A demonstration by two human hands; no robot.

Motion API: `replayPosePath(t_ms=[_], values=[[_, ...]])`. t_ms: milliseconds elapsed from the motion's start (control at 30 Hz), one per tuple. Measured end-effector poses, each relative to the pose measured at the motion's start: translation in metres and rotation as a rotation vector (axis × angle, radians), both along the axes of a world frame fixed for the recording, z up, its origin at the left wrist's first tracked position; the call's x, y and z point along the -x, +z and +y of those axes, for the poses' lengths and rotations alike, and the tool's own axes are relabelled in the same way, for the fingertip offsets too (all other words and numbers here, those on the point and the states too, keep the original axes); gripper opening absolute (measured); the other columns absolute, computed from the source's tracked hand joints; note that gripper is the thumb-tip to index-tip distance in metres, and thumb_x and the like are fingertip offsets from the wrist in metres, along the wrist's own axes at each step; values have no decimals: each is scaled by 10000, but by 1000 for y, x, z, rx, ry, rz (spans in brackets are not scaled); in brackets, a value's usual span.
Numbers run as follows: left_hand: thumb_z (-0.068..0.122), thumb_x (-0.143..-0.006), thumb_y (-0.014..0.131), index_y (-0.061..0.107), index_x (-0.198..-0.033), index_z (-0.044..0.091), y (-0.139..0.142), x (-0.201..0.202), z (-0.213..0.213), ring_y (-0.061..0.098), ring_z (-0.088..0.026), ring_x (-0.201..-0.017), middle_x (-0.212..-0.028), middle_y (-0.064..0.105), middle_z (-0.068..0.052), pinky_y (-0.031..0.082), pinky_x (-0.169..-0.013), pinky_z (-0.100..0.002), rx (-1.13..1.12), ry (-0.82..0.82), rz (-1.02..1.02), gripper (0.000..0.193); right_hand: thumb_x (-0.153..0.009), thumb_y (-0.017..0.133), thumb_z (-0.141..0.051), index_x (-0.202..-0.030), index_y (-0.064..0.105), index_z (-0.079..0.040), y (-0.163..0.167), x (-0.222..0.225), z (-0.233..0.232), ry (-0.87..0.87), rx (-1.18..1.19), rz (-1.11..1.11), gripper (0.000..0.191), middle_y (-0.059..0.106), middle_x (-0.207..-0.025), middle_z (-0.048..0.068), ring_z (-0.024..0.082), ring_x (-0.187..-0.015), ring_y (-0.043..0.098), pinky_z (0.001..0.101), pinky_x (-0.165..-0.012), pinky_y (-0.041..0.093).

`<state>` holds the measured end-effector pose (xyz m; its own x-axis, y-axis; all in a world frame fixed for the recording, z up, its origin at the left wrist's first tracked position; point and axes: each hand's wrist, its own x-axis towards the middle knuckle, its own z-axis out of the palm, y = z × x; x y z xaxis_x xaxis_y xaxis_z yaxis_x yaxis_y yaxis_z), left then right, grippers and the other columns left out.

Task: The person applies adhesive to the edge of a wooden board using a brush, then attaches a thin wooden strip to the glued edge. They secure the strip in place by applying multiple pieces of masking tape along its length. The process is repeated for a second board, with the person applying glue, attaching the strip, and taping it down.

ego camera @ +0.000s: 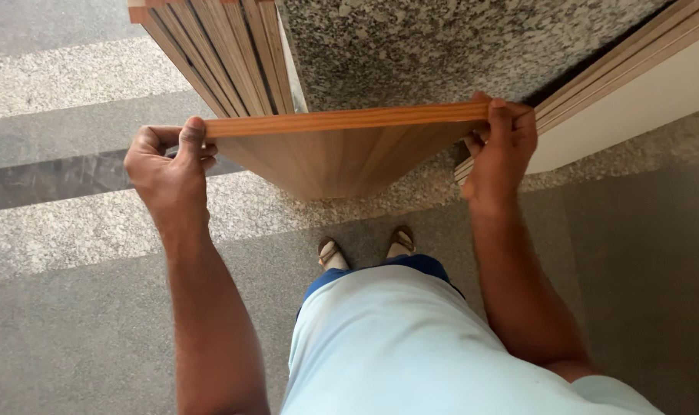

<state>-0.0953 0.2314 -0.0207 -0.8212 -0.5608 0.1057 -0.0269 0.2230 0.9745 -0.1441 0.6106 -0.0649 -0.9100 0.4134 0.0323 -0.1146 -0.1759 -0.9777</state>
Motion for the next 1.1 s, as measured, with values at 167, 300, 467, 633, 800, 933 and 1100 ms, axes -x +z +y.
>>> replayPosePath(t_ms=[167,300,467,633,800,933,1100], values=[[213,-994,775,625,-937,11,-5,4,-6,783,-184,-757,-844,724,-134,674,-625,-266,-93,-22,-8,258,-1073,660,-202,-1009,538,-104,0,6,11,61,16,-4,170,779,-1127,134,125,-844,654,326,-747,576],[142,-1030,759,632,-939,-1,-4,6,-11,767,-182,-757,-852,720,-130,652,-637,-252,-150,-52,-10,212,-1076,663,-204,-984,552,-92,-3,7,15,98,40,-25,183,778,-1112,151,136,-861,672,331,-765,585],[136,-1023,749,638,-937,9,-3,3,-12,773,-172,-746,-841,721,-124,661,-629,-250,-130,-35,-57,190,-1068,670,-225,-988,547,-93,4,2,12,117,14,-14,197,774,-1092,168,186,-924,720,356,-803,613],[152,-1035,761,637,-959,6,0,1,-11,776,-167,-777,-859,715,-116,663,-657,-247,-131,-63,-21,207,-949,733,-357,-1278,488,-200,31,2,8,118,-315,63,439,710,-1154,40,181,-1114,681,393,-929,586],[150,-1036,774,623,-964,1,3,-2,-12,774,-173,-795,-866,705,-117,664,-666,-252,-149,-113,3,224,-944,777,-458,-1190,708,-156,50,20,5,473,-1238,178,396,756,-1123,45,237,-1139,692,578,-1249,260],[144,-1041,758,636,-966,-1,2,-3,-13,772,-176,-793,-876,717,-118,660,-671,-243,-156,-114,8,205,-980,753,-457,-1135,779,-183,60,32,29,572,-1496,258,316,762,-1153,39,234,-1217,677,663,-1268,-15],[148,-1029,765,641,-962,-2,2,-1,-13,781,-158,-785,-873,711,-113,666,-665,-239,-171,-103,0,206,-1004,706,-482,-1198,767,-157,72,35,66,685,-1528,200,383,747,-1214,69,260,-1254,652,666,-1279,-20]])
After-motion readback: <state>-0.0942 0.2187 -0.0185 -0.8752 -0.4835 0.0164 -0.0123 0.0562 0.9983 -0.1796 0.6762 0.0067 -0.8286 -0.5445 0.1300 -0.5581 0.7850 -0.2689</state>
